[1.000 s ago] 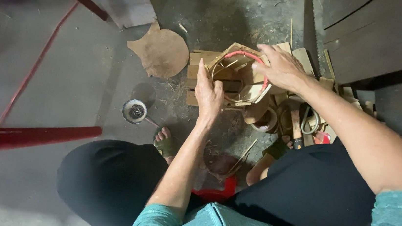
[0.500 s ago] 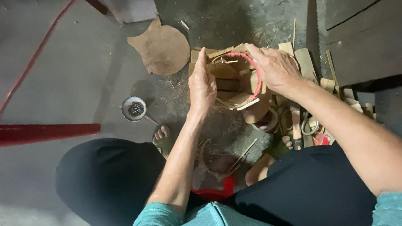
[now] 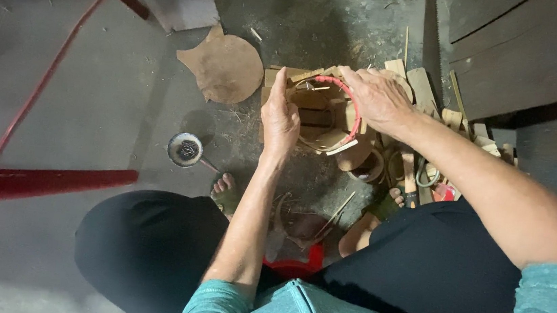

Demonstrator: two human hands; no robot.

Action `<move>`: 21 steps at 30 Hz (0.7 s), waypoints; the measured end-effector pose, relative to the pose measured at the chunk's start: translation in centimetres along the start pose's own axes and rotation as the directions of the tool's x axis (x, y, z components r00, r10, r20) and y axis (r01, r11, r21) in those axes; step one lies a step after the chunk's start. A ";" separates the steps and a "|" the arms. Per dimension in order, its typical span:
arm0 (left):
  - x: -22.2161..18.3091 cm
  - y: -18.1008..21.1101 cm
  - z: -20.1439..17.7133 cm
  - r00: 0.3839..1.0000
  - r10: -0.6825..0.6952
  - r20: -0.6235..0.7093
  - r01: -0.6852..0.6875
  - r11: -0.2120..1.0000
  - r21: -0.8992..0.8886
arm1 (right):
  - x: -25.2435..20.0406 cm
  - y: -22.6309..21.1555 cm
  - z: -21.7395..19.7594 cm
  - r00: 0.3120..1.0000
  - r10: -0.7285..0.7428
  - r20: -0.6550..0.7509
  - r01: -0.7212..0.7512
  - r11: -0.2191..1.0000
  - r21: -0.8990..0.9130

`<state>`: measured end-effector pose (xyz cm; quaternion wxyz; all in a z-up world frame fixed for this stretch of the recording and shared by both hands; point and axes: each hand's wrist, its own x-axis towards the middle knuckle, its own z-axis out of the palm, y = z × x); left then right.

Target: Assembling a wooden cylindrical instrument by fitting slats into a frame, tapping them with a mallet, and installing a circular base.

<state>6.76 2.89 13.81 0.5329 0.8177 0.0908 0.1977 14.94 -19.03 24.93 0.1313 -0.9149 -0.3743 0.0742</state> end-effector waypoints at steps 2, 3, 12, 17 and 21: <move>-0.1 0.2 0.0 1.000 -0.019 -0.004 0.019 1.000 0.006 | -0.1 -1.5 -1.5 0.998 0.035 0.047 -0.037 0.999 0.035; -0.1 0.3 0.0 0.999 -0.037 -0.007 0.038 0.999 0.013 | -0.1 -2.3 -2.2 0.993 0.069 0.094 -0.076 0.995 0.070; 0.6 5.6 -2.2 0.992 -0.120 0.027 0.122 0.989 -0.078 | 1.0 -2.9 -2.2 0.984 0.119 0.136 -0.121 0.993 0.004; 0.1 7.1 -3.2 0.976 -0.217 0.032 0.219 0.972 -0.081 | 1.9 -2.7 -2.3 0.988 0.095 0.118 -0.100 0.995 0.030; -0.4 6.1 -2.5 0.936 -0.346 0.061 0.346 0.938 -0.002 | 2.1 -2.7 -2.9 0.987 0.101 0.125 -0.111 0.991 0.078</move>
